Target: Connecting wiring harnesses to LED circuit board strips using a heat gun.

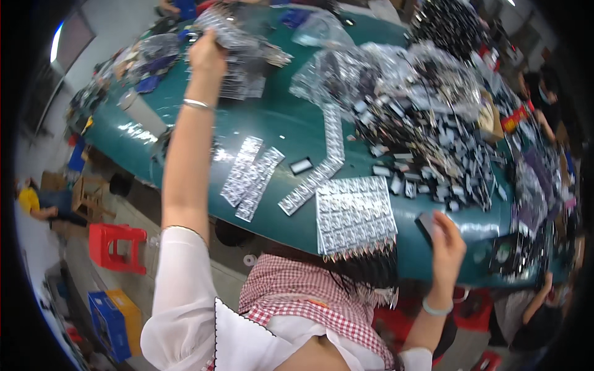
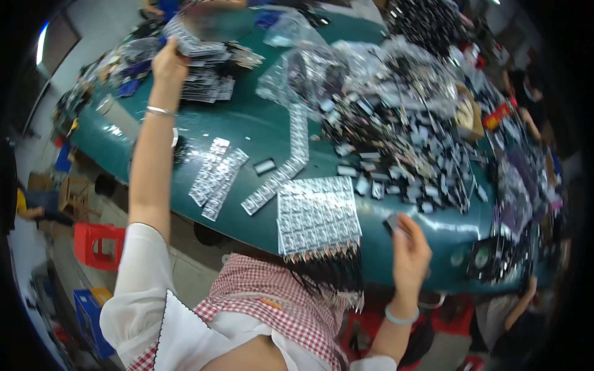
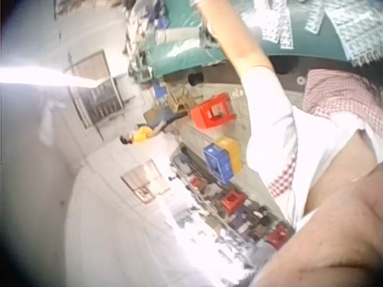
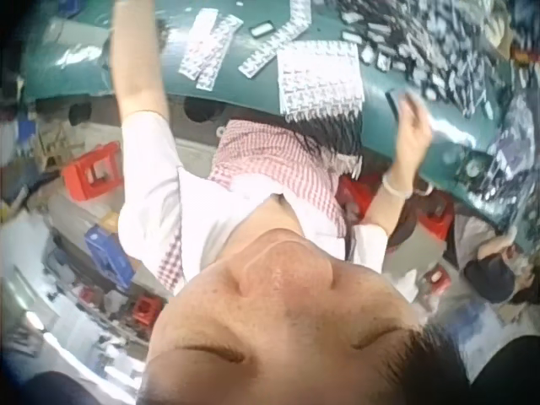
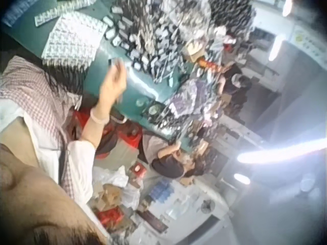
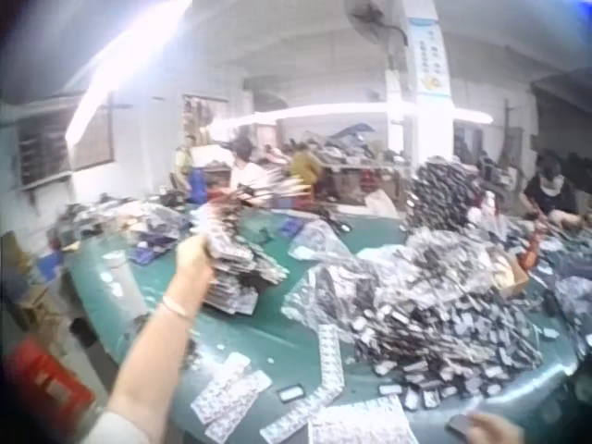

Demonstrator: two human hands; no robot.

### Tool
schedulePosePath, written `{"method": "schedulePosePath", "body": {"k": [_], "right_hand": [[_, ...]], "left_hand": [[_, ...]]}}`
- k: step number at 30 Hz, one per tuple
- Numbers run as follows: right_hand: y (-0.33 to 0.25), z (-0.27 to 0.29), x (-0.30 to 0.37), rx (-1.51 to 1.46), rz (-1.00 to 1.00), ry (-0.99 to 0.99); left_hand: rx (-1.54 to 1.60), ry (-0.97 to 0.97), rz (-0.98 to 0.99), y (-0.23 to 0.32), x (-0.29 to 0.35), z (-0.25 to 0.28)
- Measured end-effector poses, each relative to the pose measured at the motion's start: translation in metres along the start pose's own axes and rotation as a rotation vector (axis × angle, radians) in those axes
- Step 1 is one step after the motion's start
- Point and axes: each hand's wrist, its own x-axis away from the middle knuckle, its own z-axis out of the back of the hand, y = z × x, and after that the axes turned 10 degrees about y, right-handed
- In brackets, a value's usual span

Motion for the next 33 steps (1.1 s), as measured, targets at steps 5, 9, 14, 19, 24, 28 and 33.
{"method": "schedulePosePath", "body": {"k": [5, 9, 14, 19, 24, 28, 33], "right_hand": [[0.038, -0.057, 0.011, 0.379, 0.178, -0.087], [0.035, -0.071, 0.013, 0.408, 0.165, -0.091], [0.037, -0.073, 0.013, 0.408, 0.121, -0.125], [0.034, -0.074, 0.016, 0.232, -0.010, -0.059], [0.014, -0.064, 0.012, -0.252, -0.293, -0.117], [0.007, -0.060, 0.007, -0.336, -0.277, -0.271], [0.011, -0.038, 0.016, -0.267, -0.226, -0.330]], "left_hand": [[-0.203, 0.264, 0.019, -0.063, -0.077, 0.042], [-0.234, 0.241, 0.040, -0.046, -0.117, 0.055], [-0.272, 0.346, 0.031, -0.045, -0.025, 0.008], [-0.381, -0.216, -0.232, -0.071, 0.144, 0.002], [-0.729, -1.168, 0.343, -0.064, 0.335, -0.030], [-0.852, -1.568, 0.414, -0.067, 0.356, -0.050], [-0.624, -1.586, 0.273, -0.072, 0.374, -0.056]]}}
